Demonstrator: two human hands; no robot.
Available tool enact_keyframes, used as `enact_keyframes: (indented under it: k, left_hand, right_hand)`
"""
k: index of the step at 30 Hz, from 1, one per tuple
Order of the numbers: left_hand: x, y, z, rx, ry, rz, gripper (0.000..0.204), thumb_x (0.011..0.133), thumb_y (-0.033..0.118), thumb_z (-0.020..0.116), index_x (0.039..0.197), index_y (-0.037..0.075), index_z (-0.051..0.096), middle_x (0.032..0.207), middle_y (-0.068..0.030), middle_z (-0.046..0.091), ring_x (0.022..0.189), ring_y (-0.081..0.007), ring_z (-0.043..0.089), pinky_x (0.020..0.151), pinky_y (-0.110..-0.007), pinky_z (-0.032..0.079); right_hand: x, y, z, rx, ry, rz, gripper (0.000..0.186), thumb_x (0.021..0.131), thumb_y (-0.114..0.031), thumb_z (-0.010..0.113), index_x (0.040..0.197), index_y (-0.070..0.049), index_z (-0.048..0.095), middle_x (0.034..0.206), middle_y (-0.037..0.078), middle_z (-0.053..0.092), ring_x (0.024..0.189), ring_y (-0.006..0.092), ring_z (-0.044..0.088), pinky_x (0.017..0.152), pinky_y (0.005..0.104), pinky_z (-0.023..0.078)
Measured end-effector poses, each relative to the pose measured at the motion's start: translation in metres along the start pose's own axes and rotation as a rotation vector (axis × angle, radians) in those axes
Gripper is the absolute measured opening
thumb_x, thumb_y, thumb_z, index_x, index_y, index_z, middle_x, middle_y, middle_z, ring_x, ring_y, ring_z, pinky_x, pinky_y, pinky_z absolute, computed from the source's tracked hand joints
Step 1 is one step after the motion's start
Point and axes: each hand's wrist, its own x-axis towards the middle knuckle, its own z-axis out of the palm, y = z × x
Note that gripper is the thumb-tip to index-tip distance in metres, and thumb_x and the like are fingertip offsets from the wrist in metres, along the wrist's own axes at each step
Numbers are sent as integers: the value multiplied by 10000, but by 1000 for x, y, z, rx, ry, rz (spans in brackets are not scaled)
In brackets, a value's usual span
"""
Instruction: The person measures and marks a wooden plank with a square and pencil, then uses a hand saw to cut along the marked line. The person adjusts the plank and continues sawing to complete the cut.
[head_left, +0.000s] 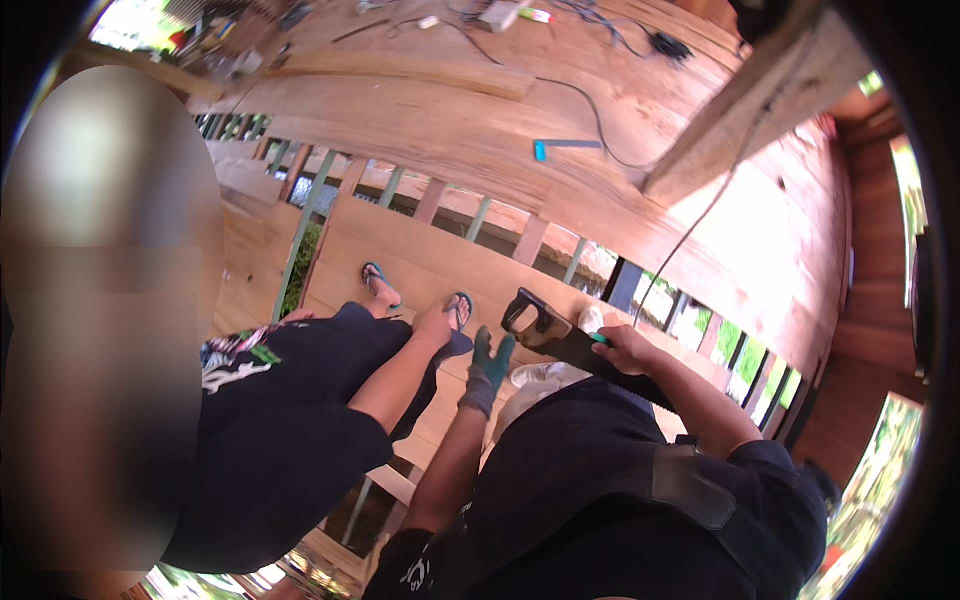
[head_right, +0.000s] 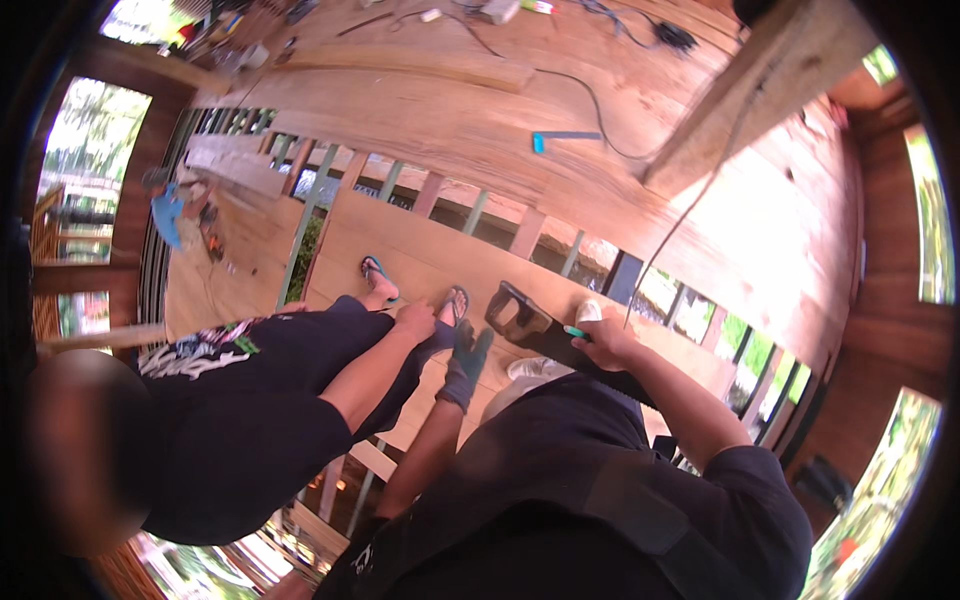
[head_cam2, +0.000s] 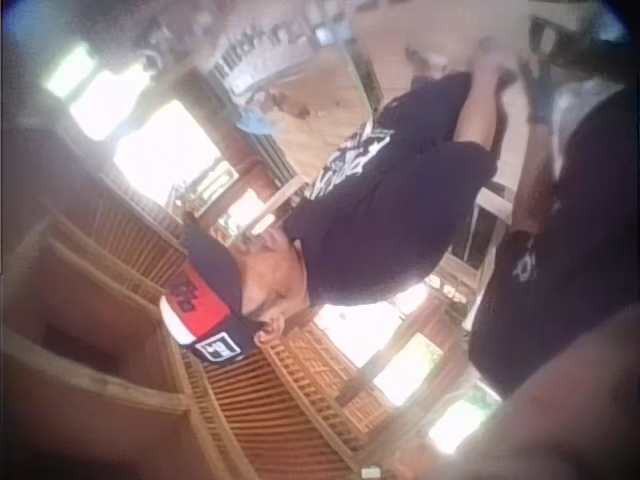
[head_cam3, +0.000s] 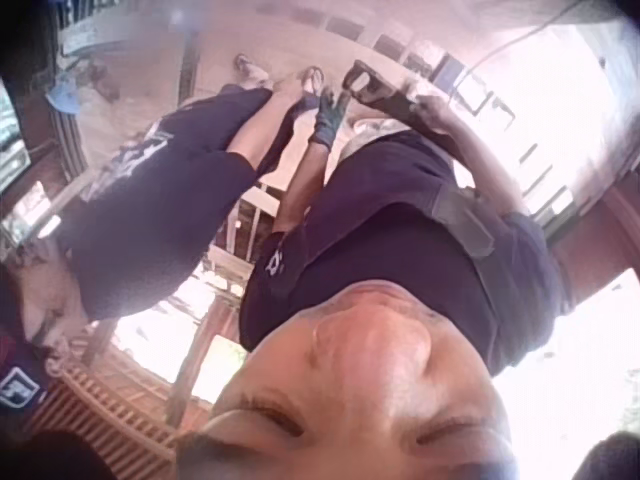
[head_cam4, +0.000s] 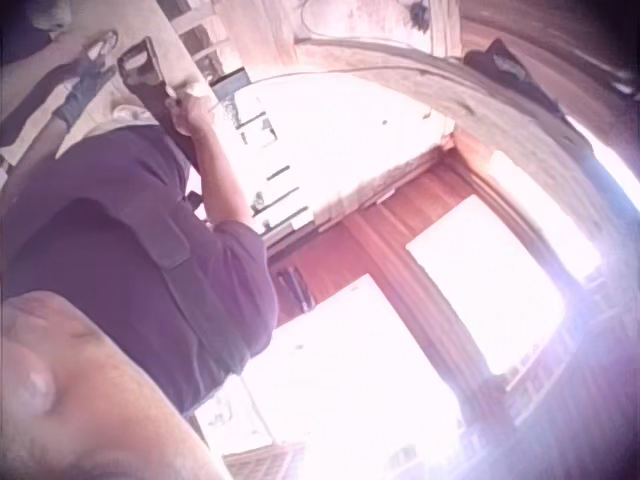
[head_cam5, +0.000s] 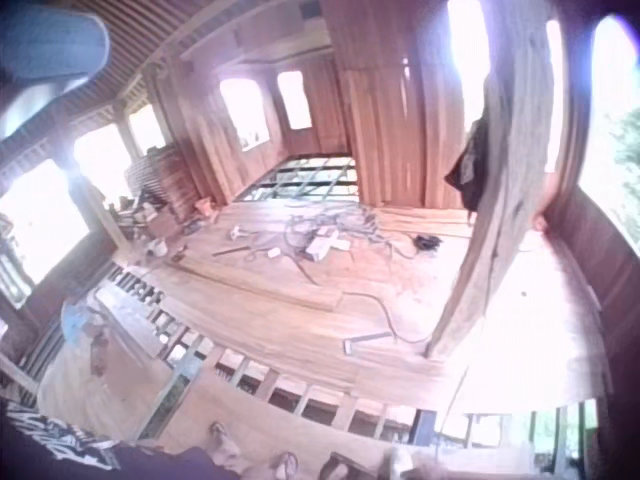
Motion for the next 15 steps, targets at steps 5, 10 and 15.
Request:
enact_keyframes:
  k: [5, 10, 15]
  left_hand:
    - [38, 60, 1, 16, -360, -145, 671, 907, 458, 738, 1327, -35, 564, 1167, -109, 661, 1062, -184, 624, 932, -307, 494]
    - [60, 85, 20, 60, -659, -80, 626, 894, 439, 757, 1287, -22, 598, 1155, -91, 682, 1068, -181, 635, 937, -296, 500]
    - [78, 62, 54, 194, -317, 77, 763, 877, 467, 743, 1394, -35, 492, 1287, -206, 635, 1199, -285, 602, 1009, -371, 469]
  right_hand:
    - [-66, 13, 26, 315, 115, -1, 242, 969, -269, 637, 967, -27, 628, 870, 231, 667, 850, 390, 651, 774, 473, 488]
    - [-92, 15, 32, 459, 121, 112, 240, 972, -265, 639, 956, -25, 634, 774, 207, 637, 732, 330, 607, 741, 447, 478]
    - [-67, 9, 71, 584, 322, 230, 264, 974, -265, 633, 937, -4, 634, 760, 219, 629, 702, 318, 584, 717, 446, 475]
